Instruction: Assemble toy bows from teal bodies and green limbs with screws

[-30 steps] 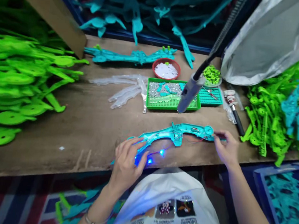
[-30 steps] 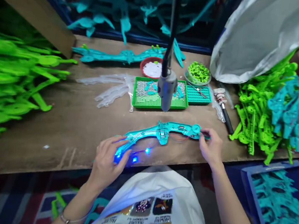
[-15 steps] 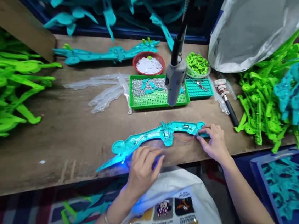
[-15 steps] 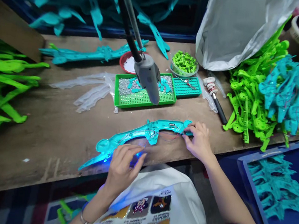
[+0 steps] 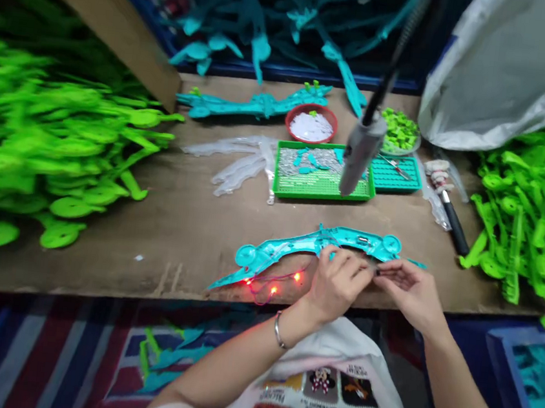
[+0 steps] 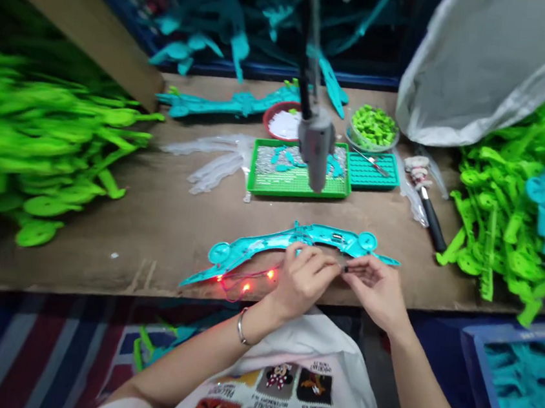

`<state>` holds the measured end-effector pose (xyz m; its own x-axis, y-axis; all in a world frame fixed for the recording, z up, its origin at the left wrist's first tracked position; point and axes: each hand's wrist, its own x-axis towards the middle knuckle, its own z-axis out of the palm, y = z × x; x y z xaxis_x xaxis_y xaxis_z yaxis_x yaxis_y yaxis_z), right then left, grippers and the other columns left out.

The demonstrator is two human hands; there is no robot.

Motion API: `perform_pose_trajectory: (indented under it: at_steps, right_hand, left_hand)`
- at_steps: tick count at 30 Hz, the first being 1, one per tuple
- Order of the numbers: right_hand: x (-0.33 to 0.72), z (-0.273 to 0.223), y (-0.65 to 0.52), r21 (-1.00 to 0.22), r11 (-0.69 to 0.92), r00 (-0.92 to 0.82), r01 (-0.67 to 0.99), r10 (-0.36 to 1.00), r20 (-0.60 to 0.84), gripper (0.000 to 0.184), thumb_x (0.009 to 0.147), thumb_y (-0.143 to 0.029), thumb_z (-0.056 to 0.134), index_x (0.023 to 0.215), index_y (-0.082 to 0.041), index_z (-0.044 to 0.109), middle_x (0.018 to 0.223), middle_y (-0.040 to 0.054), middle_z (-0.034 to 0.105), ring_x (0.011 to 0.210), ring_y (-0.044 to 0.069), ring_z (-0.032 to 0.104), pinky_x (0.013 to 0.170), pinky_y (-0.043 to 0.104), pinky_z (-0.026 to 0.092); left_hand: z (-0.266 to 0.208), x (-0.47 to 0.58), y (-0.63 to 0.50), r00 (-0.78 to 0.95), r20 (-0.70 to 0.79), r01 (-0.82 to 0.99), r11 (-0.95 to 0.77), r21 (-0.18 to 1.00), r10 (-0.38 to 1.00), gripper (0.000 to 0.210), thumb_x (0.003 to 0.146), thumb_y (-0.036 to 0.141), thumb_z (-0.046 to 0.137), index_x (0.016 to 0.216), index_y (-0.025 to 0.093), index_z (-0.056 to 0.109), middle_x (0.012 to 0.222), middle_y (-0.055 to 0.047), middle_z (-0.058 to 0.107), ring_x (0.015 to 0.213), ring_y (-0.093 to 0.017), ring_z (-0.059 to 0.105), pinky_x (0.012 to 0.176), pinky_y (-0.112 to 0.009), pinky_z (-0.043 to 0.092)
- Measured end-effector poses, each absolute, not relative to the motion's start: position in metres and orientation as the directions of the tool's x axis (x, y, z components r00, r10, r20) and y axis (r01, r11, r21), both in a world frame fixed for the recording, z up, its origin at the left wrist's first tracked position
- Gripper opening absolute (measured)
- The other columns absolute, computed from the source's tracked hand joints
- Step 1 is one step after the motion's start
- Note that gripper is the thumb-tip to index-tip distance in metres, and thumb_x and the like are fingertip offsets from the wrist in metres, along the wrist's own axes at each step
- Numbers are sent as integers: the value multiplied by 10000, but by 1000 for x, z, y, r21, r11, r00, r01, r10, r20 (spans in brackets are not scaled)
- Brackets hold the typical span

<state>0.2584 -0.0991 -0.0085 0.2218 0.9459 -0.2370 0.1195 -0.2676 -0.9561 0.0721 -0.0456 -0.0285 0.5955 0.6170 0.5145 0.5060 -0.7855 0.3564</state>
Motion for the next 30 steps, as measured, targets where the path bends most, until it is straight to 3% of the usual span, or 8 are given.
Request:
perform_pose_trajectory:
  at_steps: [5, 13, 18, 20, 22, 24, 26, 30]
  right_hand:
    - [269, -22, -108, -940, -283, 287, 190, 932, -223, 281, 721, -408, 859, 911, -224, 764, 812, 64, 768, 699, 209, 739, 666, 303, 634]
    - [269, -41, -109, -922, -348, 359, 171, 894, -270, 312, 673, -421, 896, 886, -223, 781, 800, 94, 761, 661, 225, 717, 636, 326, 629]
    - [265, -40, -107, -927, -351, 359, 134, 889, -284, 374, 675, -437, 892, 893, -168, 749, 806, 58, 766, 682, 193, 728, 726, 297, 630]
    - [269, -37, -110, -894, -358, 383, 268, 892, -243, 405, 726, -504, 839, 931, -164, 757, 820, 74, 776, 715, 224, 742, 764, 347, 628]
    - [273, -30, -115, -758, -343, 456, 555, 887, -68, 424, 798, -544, 761, 977, -159, 779, 818, 95, 779, 757, 260, 748, 791, 386, 607]
    - [269, -19, -120, -534, -274, 436, 800, 876, 204, 372, 850, -488, 725, 1011, -159, 790, 837, 105, 776, 775, 265, 736, 815, 394, 575]
    - [251, -8, -121, -415, -83, 261, 906, 881, 394, 251, 863, -351, 732, 1031, -169, 774, 902, 100, 775, 800, 244, 721, 848, 381, 549]
    - [181, -5, -104, -440, 490, -330, 752, 859, 392, 286, 897, -81, 596, 1151, -185, 679, 1088, 77, 760, 958, 211, 675, 892, 358, 510]
  left_hand:
    - [-37, 76, -47, 586, 587, 488, -822, 294, 558, 225, 1037, 232, 510, 940, 224, 713, 1012, 10, 764, 943, -157, 597, 930, -423, 306]
    - [-46, 73, -51, 659, 489, 503, -818, 278, 571, 230, 1031, 226, 509, 932, 234, 716, 971, -9, 749, 929, -170, 591, 916, -423, 343]
    - [-45, 72, -52, 636, 548, 489, -833, 259, 543, 258, 1038, 206, 473, 931, 223, 707, 955, -2, 744, 910, -167, 602, 938, -425, 368]
    - [-37, 54, -55, 626, 555, 483, -831, 275, 548, 225, 1023, 177, 482, 965, 212, 697, 972, -8, 739, 911, -163, 609, 943, -404, 387]
    - [-27, 20, -61, 605, 535, 494, -805, 328, 589, 163, 995, 161, 519, 1024, 199, 675, 987, -21, 730, 897, -158, 612, 899, -360, 416]
    - [-18, -25, -68, 489, 520, 570, -708, 417, 700, 111, 955, 163, 575, 1042, 176, 643, 950, -45, 714, 887, -181, 611, 849, -350, 437]
    - [-13, -71, -74, 335, 472, 680, -556, 478, 815, 168, 921, 151, 611, 1088, 160, 610, 972, -77, 693, 907, -208, 608, 852, -367, 455]
    - [-21, -123, -78, 321, 274, 803, -414, 428, 907, 293, 912, 205, 637, 1200, 161, 610, 1131, -132, 654, 1043, -272, 601, 883, -414, 461]
